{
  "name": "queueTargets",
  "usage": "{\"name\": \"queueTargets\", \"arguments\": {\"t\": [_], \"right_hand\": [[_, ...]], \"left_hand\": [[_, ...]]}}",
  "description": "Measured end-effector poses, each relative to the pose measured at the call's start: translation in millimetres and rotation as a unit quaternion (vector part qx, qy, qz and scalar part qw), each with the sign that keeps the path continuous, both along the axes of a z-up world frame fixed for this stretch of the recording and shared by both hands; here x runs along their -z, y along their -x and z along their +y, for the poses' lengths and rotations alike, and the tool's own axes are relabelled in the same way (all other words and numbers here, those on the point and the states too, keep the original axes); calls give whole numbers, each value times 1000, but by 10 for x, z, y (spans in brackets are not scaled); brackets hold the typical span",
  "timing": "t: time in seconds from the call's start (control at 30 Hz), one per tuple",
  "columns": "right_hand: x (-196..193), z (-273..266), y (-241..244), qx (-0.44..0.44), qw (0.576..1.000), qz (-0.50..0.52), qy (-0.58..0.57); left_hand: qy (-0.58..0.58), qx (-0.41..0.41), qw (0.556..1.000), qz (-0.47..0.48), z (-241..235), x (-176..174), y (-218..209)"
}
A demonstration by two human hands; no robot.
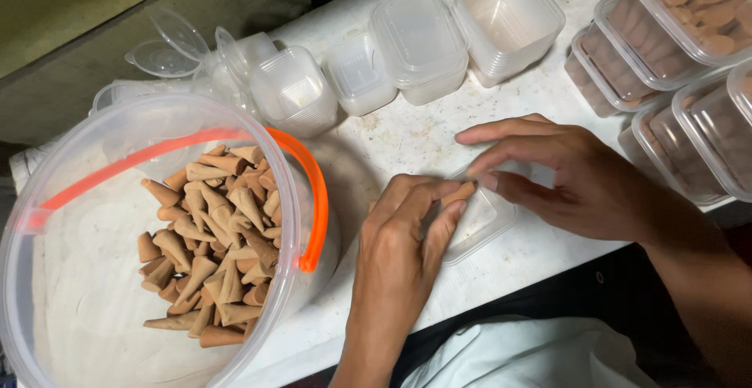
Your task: The person transfers small brown conical items from a large clear bucket into small clear plastic containers. They pick up handfuls of the items and place them into the containers, arranging them neatly inside.
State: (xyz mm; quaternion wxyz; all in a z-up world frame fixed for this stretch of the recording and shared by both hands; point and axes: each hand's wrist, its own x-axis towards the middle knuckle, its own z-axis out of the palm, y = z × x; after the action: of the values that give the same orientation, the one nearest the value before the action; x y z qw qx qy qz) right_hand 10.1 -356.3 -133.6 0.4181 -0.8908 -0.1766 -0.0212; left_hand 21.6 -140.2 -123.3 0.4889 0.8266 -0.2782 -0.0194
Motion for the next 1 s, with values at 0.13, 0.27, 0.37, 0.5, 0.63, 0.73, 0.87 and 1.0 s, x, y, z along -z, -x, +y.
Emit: {"name": "queueTargets", "arguments": {"t": [0.13, 0.27, 0.37, 0.5, 0.63, 0.73, 0.87, 1.0], "right_hand": [[228, -41, 17, 16, 998, -31, 52], [325, 15, 66, 72, 979, 145, 121], [251, 103, 42, 111, 957, 229, 136], [233, 137, 24, 131, 945, 268, 136], [381, 108, 44, 137, 953, 230, 142], [344, 113, 23, 148, 953, 229, 135], [303, 141, 7, 150, 957, 223, 109], [359, 125, -1, 146, 961, 204, 114]], "left_hand": [[-57, -17, 998, -13, -34, 119, 23], [-215, 23, 976, -12, -125, 215, 42], [-279, 31, 960, -25, -220, 238, -10], [-325, 11, 923, -207, -272, 412, -56], [-329, 45, 917, -220, -273, 433, -106], [-315, 47, 909, -270, -290, 473, -134], [-315, 54, 906, -277, -305, 475, -142], [-312, 36, 898, -309, -309, 470, -214]]}}
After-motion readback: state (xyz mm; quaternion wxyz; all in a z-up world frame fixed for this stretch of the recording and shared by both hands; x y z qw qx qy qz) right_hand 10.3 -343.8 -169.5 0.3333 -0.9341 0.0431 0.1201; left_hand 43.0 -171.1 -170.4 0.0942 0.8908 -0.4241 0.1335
